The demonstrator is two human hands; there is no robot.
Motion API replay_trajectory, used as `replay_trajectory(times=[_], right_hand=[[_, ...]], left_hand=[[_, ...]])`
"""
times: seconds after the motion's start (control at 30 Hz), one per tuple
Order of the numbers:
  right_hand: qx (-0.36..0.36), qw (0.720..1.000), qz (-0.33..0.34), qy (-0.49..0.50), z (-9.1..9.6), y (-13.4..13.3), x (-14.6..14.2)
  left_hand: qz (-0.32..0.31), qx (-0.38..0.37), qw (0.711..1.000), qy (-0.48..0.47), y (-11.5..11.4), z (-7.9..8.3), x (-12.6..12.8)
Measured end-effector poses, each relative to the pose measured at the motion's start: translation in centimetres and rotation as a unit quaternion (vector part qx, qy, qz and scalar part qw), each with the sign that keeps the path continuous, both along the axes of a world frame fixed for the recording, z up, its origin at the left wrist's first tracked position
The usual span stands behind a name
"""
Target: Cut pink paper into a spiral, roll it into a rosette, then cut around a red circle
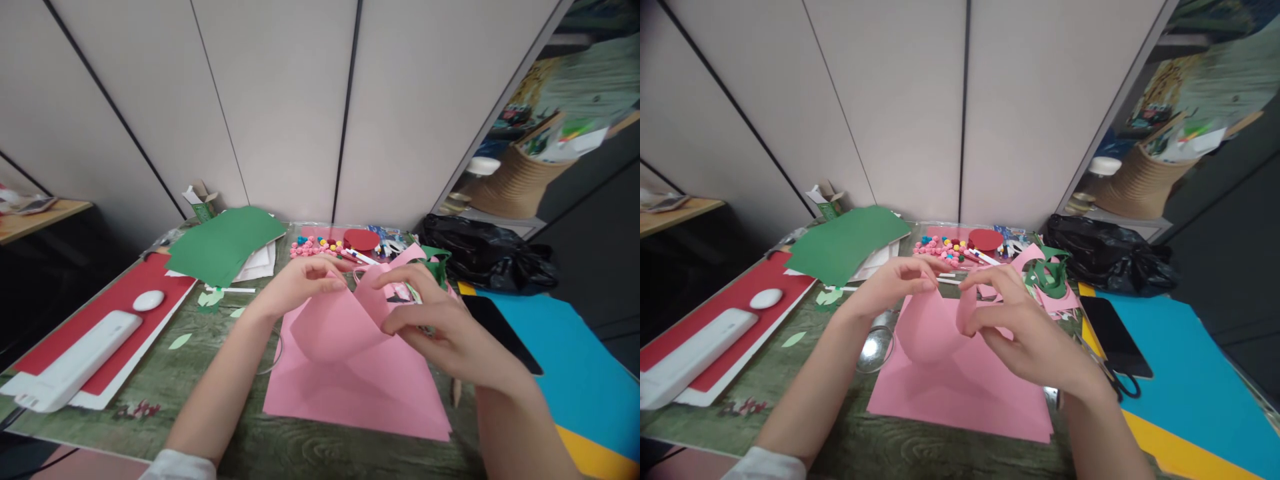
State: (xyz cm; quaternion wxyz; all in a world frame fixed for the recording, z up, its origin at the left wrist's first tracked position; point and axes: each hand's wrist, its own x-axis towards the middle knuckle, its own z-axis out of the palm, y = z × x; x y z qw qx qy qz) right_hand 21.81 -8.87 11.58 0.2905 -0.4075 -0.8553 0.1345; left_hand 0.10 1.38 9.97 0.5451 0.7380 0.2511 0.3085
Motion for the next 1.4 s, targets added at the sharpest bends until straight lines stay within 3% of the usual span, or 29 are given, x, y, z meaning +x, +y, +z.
replay_trajectory(times=[0.2,0.27,0.4,0.5,0.57,0.67,0.8,1.4], right_hand=[[0.011,0.993,0.065,0.099,-0.4,-0.1,-0.9],[0.000,0.990,0.076,0.121,-0.5,0.0,-0.8],[-0.049,0.977,0.013,0.206,-1.0,0.6,0.0],[-0.103,0.936,-0.055,0.331,-1.3,1.1,0.1],[-0.142,0.918,-0.079,0.363,-1.5,1.3,-0.2],[-0.141,0.917,-0.166,0.334,-1.7,1.6,-0.9],[-0.079,0.909,-0.267,0.310,-2.0,1.7,-1.3],[-0.088,0.905,-0.255,0.329,-2.2,1.9,-0.8]], left_hand=[[-0.102,-0.047,0.994,-0.013,-0.3,-0.7,1.0],[-0.100,-0.060,0.993,-0.014,-0.3,-0.9,1.1],[0.034,-0.038,0.998,-0.032,-0.5,-0.9,1.0],[0.146,0.002,0.985,-0.093,-0.9,-0.8,1.0],[0.192,0.044,0.973,-0.120,-1.4,-0.7,1.2],[0.225,0.090,0.963,-0.116,-2.1,-0.5,1.4],[0.208,0.102,0.968,-0.093,-2.7,-0.1,1.5],[0.199,0.067,0.976,-0.056,-2.8,0.0,1.2]])
